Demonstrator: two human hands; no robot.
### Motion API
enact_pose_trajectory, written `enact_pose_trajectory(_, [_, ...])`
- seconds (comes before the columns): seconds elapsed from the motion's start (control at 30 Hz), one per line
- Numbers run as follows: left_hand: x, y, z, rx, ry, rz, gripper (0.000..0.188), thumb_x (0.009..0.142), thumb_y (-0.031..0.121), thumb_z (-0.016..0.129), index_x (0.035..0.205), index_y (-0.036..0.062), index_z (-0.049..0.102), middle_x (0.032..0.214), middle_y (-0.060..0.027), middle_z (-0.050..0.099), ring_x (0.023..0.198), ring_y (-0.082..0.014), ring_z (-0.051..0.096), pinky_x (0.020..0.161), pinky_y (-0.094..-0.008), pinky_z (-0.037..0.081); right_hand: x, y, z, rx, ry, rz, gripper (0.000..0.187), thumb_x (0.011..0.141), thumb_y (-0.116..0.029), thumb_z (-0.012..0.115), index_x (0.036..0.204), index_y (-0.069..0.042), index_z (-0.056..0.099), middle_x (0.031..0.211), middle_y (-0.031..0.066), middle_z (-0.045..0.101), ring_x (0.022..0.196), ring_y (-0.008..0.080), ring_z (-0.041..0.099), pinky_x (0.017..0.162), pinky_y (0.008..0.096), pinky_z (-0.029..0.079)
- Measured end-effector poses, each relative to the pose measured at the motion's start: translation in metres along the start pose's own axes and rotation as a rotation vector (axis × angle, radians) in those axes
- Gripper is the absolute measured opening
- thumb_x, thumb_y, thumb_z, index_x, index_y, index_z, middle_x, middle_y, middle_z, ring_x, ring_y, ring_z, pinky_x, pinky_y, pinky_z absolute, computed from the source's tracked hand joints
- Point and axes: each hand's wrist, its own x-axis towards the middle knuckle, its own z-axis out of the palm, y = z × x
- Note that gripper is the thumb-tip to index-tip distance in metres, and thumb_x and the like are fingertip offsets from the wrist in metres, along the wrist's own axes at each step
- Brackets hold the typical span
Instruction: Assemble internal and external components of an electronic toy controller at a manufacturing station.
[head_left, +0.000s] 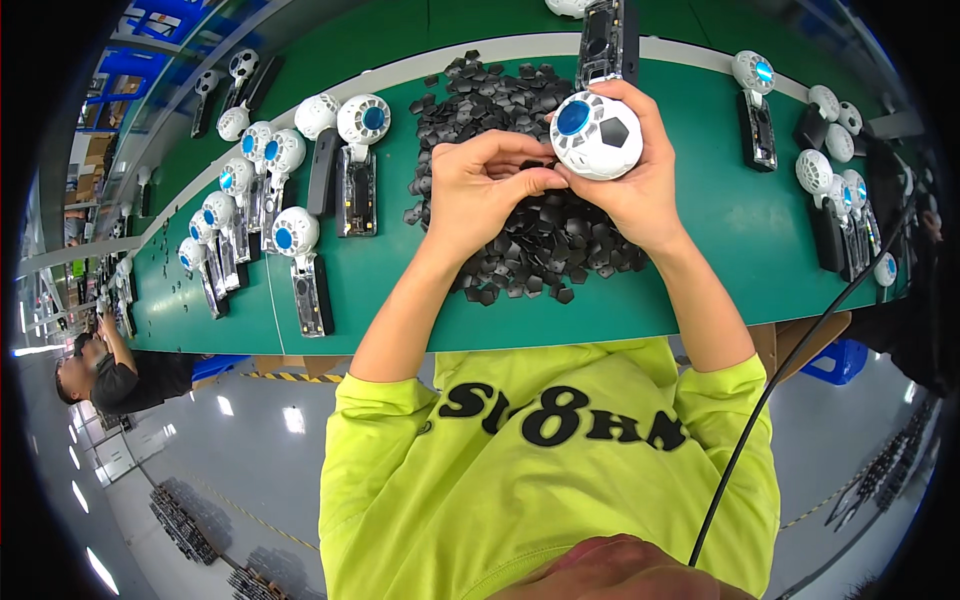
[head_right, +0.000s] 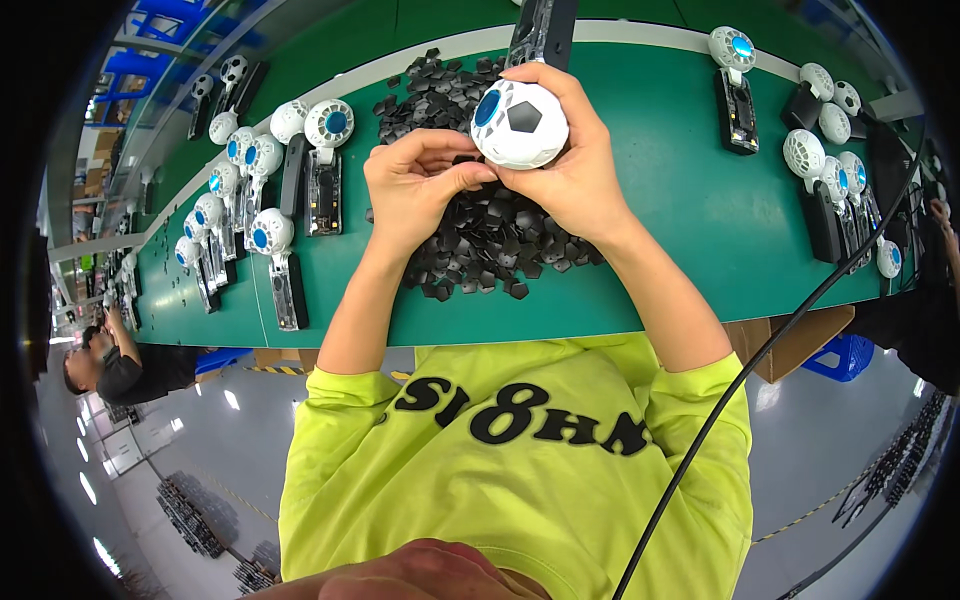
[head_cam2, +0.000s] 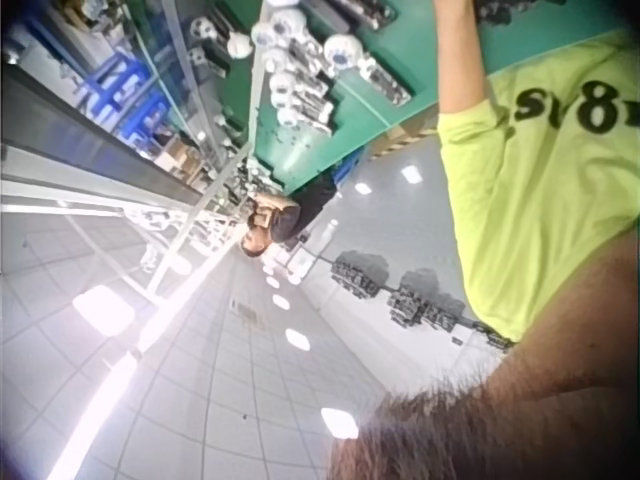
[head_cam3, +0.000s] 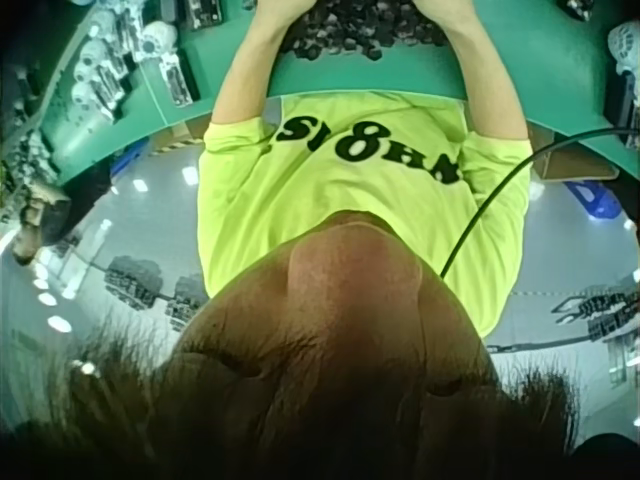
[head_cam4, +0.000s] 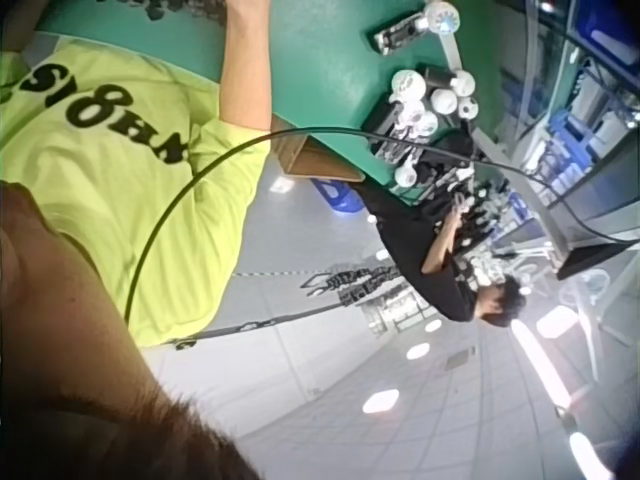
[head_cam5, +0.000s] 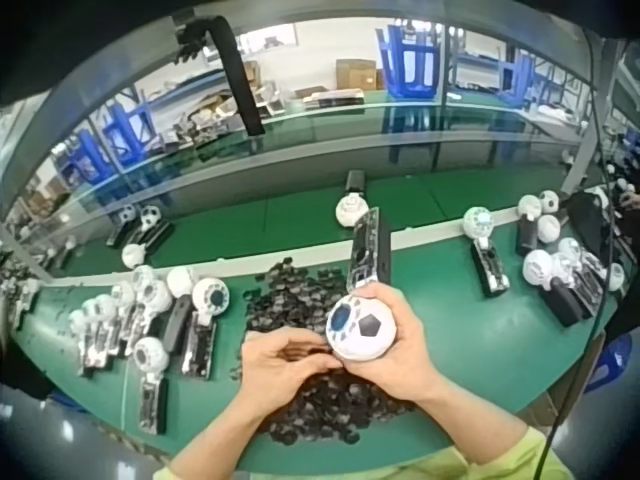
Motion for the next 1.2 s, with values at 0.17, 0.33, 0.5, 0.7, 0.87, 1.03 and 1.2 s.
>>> enact_pose_trajectory(0.17, [0.002, 0.004, 0.001, -0.294, 0.009, -0.307, 0.018, 0.083, -0.004, 0.073, 0.101, -0.0076, 0.070, 0.091, -0.0149, 0.074, 0.078, -0.0190, 0.072, 0.069, -0.0235, 0.060, 0.002, -0.004, 0.000, -0.054, 0.068, 0.069, 0.075, 0.070, 0.014, 0.074, 0.134, -0.011, 0.045, 0.107, 0.0105, 0.066, 0.101, 0.0218, 0.068, 0.086, 0.0305, 0.057])
enact_pose_trajectory(0.33, [0.004, 0.002, -0.001, -0.410, -0.052, -0.355, 0.017, 0.089, -0.007, 0.063, 0.106, -0.0087, 0.067, 0.100, -0.0181, 0.072, 0.082, -0.0219, 0.072, 0.075, -0.0264, 0.061, 0.004, 0.002, -0.007, -0.042, 0.086, 0.130, 0.077, 0.069, 0.013, 0.076, 0.134, -0.011, 0.044, 0.106, 0.0097, 0.066, 0.098, 0.0207, 0.068, 0.086, 0.0296, 0.056])
enact_pose_trajectory(0.5, [0.003, -0.002, 0.000, -0.277, 0.044, -0.351, 0.018, 0.090, -0.007, 0.062, 0.108, -0.0092, 0.066, 0.102, -0.0196, 0.071, 0.083, -0.0227, 0.072, 0.077, -0.0264, 0.061, 0.003, 0.003, -0.007, -0.085, 0.066, 0.162, 0.077, 0.068, 0.014, 0.077, 0.134, -0.010, 0.044, 0.105, 0.0084, 0.065, 0.096, 0.0199, 0.068, 0.086, 0.0291, 0.055])
enact_pose_trajectory(0.7, [0.001, -0.004, 0.002, -0.195, 0.080, -0.281, 0.019, 0.088, -0.007, 0.063, 0.107, -0.0079, 0.066, 0.100, -0.0170, 0.072, 0.082, -0.0211, 0.073, 0.074, -0.0256, 0.060, 0.000, 0.004, 0.000, -0.126, 0.110, 0.079, 0.078, 0.067, 0.015, 0.077, 0.133, -0.010, 0.044, 0.104, 0.0077, 0.065, 0.092, 0.0190, 0.068, 0.085, 0.0293, 0.056])
enact_pose_trajectory(0.87, [-0.001, -0.005, -0.002, 0.076, 0.144, -0.083, 0.019, 0.085, -0.005, 0.066, 0.104, -0.0040, 0.069, 0.096, -0.0122, 0.073, 0.077, -0.0179, 0.072, 0.068, -0.0243, 0.057, -0.001, 0.000, -0.002, -0.138, 0.094, 0.120, 0.078, 0.066, 0.017, 0.076, 0.132, -0.010, 0.045, 0.104, 0.0074, 0.065, 0.093, 0.0188, 0.069, 0.084, 0.0302, 0.056])
enact_pose_trajectory(1.03, [0.007, -0.003, -0.013, 0.409, 0.249, 0.003, 0.018, 0.080, -0.003, 0.069, 0.098, 0.0003, 0.072, 0.091, -0.0080, 0.072, 0.072, -0.0159, 0.068, 0.063, -0.0247, 0.052, -0.001, -0.003, -0.002, -0.159, 0.082, 0.183, 0.080, 0.064, 0.017, 0.077, 0.132, -0.010, 0.045, 0.103, 0.0070, 0.065, 0.094, 0.0189, 0.069, 0.084, 0.0297, 0.056])
enact_pose_trajectory(1.2, [0.015, 0.001, -0.009, 0.710, 0.164, 0.463, 0.017, 0.079, -0.002, 0.069, 0.096, 0.0015, 0.073, 0.090, -0.0068, 0.070, 0.070, -0.0166, 0.062, 0.061, -0.0255, 0.047, -0.001, 0.006, -0.003, -0.115, 0.094, 0.195, 0.079, 0.066, 0.017, 0.076, 0.133, -0.010, 0.044, 0.103, 0.0070, 0.065, 0.095, 0.0203, 0.069, 0.085, 0.0303, 0.056])
